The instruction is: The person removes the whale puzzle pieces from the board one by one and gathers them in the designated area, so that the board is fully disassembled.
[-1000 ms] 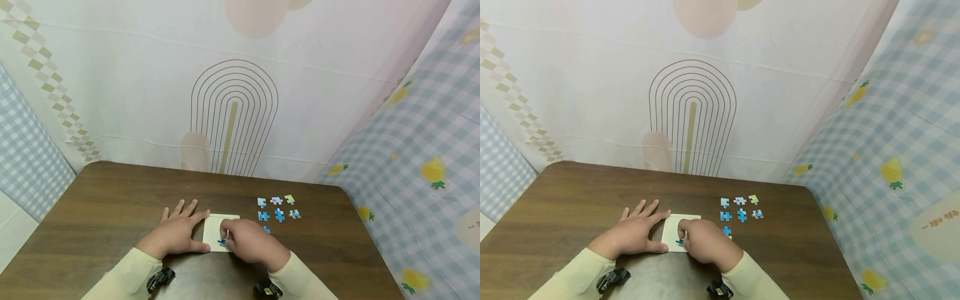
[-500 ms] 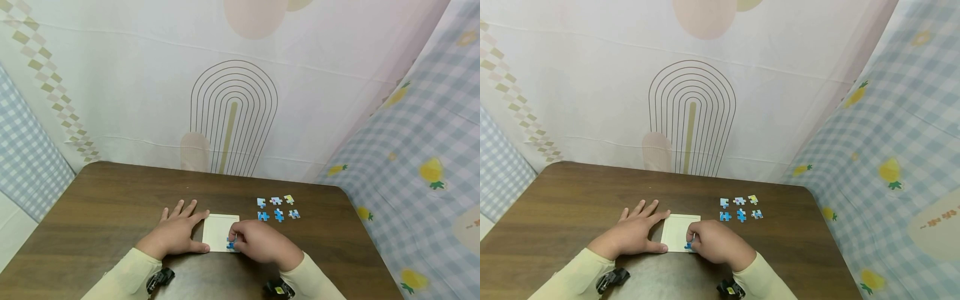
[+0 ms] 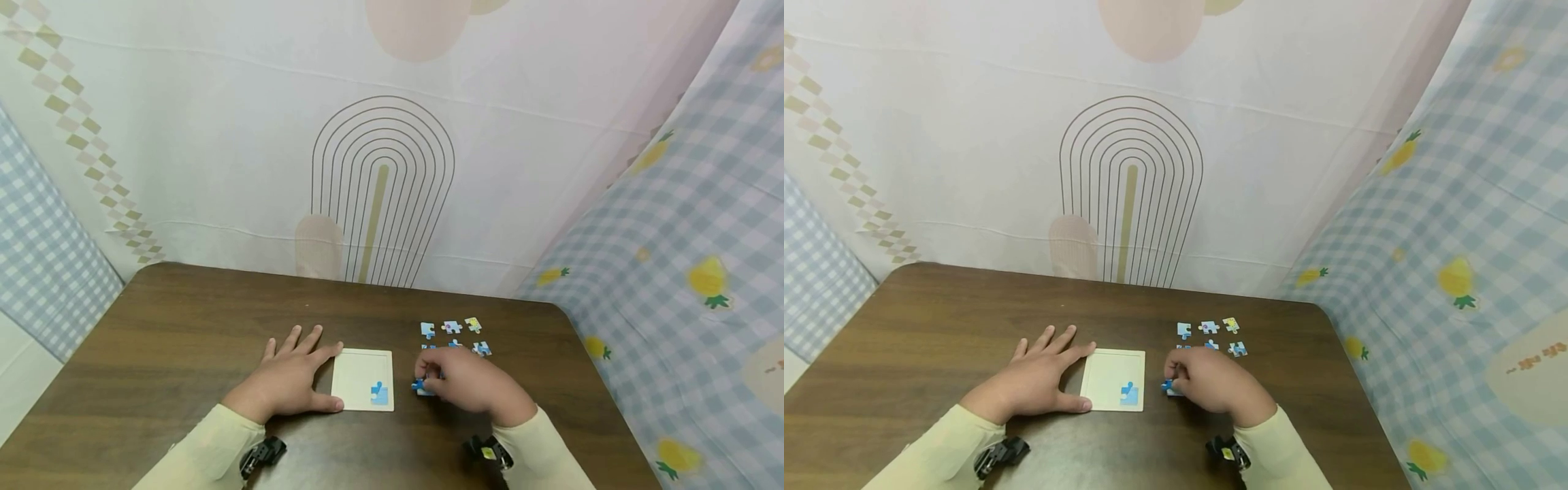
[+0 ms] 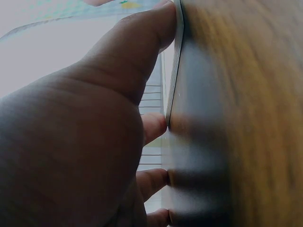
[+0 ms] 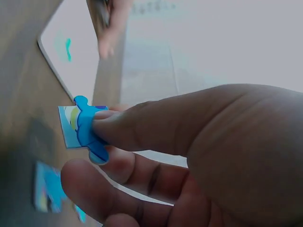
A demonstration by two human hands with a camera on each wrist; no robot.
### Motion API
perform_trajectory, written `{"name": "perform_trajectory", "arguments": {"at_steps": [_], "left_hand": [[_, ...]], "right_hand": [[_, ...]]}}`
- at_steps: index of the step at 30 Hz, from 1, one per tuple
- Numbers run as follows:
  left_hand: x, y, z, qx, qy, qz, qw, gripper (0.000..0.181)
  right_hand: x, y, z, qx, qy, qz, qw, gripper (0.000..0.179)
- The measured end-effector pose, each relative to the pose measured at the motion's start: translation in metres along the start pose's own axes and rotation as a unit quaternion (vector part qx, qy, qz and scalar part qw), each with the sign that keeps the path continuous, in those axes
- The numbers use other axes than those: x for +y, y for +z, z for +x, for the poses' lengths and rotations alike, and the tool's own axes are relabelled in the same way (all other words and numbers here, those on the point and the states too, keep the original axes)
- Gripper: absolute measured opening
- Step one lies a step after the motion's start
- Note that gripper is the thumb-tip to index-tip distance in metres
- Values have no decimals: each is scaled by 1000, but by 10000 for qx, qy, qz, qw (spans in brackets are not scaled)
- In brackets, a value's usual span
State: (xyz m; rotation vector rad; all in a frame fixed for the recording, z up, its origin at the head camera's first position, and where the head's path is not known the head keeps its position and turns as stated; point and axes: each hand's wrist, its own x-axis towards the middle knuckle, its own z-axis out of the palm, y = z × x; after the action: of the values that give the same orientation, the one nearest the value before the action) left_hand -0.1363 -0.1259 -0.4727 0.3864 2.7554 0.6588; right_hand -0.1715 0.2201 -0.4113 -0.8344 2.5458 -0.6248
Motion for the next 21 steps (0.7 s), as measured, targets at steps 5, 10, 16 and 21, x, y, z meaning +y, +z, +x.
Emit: {"name": "perform_trajectory", "arguments": {"at_steps": [5,10,16,21], "left_hand": [[-1,1,0,-1,0,-6,10000,107],[-1,1,0,17,18,-24,10000,108],[-1,1,0,-9,0,-65,10000,108],[-1,0,1,-26,-27,-19,10000,107]], "right_hand": [[22,-15,-8,98,314,186,9993,7],[39,-23,-14,142,638,185,9977,13],[54,-23,-17,50,807,375,9960,14],[62,-23,-16,-48,881,445,9951,15]]}}
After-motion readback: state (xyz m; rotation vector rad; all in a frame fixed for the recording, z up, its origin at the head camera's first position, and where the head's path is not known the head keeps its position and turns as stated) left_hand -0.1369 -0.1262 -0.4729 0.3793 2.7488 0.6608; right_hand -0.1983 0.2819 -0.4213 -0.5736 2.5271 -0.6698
